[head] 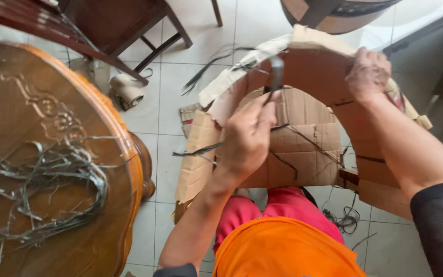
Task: Assembling a cardboard furniture structure by tying components together with wire strips.
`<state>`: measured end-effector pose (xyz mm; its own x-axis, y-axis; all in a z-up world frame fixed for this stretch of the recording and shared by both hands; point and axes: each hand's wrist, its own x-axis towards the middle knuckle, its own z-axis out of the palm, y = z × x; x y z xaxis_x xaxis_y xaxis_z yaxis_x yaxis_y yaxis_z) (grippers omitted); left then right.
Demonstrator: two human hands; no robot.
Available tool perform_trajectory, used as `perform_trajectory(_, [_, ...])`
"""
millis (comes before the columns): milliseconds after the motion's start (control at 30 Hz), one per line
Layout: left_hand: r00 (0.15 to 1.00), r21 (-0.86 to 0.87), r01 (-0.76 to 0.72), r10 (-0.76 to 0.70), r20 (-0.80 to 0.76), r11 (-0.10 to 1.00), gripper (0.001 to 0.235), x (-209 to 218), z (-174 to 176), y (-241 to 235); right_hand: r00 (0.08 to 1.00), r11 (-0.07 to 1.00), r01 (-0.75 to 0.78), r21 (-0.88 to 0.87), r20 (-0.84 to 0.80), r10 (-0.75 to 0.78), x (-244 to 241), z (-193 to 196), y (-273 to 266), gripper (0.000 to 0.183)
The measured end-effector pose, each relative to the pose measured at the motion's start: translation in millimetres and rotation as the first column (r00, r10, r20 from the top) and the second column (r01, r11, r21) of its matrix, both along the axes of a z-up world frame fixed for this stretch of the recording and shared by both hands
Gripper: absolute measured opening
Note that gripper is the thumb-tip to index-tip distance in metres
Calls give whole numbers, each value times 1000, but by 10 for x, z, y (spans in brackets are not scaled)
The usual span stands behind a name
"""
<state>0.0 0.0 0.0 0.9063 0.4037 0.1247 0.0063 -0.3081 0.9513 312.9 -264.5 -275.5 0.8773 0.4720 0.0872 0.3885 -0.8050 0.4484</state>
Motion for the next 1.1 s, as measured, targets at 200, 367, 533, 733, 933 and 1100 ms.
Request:
perform_trajectory(200, [964,63,21,-4,-267,998,35,1274,-744,-847,974,901,-227,369,99,204,-50,-247,-109,36])
perform_trajectory(367, [887,133,81,-11,-462,988,35,2081,-1527,-1022,976,857,-207,472,41,214,-190,-69,-28,28])
perform_trajectory(533, [837,170,82,24,-546,982,38,2172,-1796,-1130,966,844,-64,533,-178,186,-268,306,-10,59])
perform_trajectory(733, [878,173,12,73,-473,985,38,2122,-1884,-1225,854,872,-108,477,-404,327,-132,638,33,78])
perform_trajectory(933, [979,90,-146,157,-129,985,32,1739,-2599,-1268,838,807,-35,589,-422,345,-140,545,3,74])
perform_trajectory(1100, [961,528,-143,244,-126,837,13,1293,-3389,-1105,866,818,-93,567,-360,348,-128,579,-6,72])
